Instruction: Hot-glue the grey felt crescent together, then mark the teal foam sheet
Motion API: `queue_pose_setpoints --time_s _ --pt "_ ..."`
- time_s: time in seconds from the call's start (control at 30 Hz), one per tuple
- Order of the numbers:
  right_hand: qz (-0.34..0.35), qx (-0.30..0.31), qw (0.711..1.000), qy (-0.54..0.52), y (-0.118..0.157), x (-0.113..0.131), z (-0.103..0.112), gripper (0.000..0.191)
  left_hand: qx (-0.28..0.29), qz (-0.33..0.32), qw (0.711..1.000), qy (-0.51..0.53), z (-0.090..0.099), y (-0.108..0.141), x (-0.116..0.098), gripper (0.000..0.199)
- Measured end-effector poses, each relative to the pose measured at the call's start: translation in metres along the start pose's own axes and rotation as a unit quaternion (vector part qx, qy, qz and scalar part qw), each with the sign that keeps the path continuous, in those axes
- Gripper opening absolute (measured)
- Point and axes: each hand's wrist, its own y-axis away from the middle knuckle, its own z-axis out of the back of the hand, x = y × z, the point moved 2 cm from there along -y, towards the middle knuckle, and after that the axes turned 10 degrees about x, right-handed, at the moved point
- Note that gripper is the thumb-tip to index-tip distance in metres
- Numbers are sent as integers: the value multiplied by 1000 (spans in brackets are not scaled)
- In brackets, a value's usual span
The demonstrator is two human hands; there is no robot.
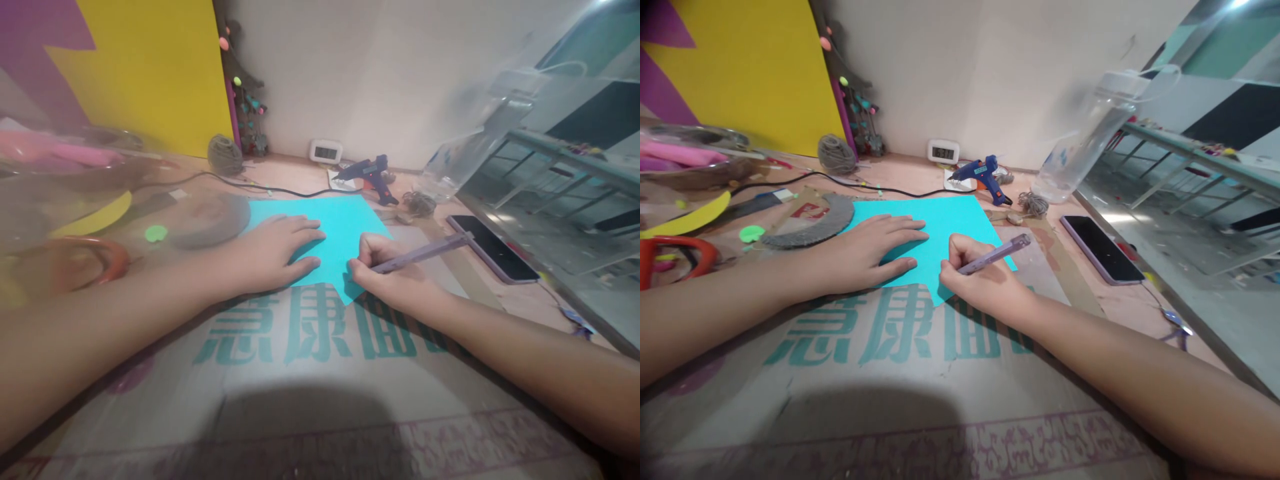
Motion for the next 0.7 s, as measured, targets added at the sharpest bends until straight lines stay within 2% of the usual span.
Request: queue_pose_setpoints --time_s 0.43,0.7 --pt "21 15 1000 12 2 0 -1 26 -6 -3 1000 -4 1 0 -1 53" --pt "0 37 999 -5 0 -2 -4 30 -12 -7 1000 -10 0 0 -1 52"
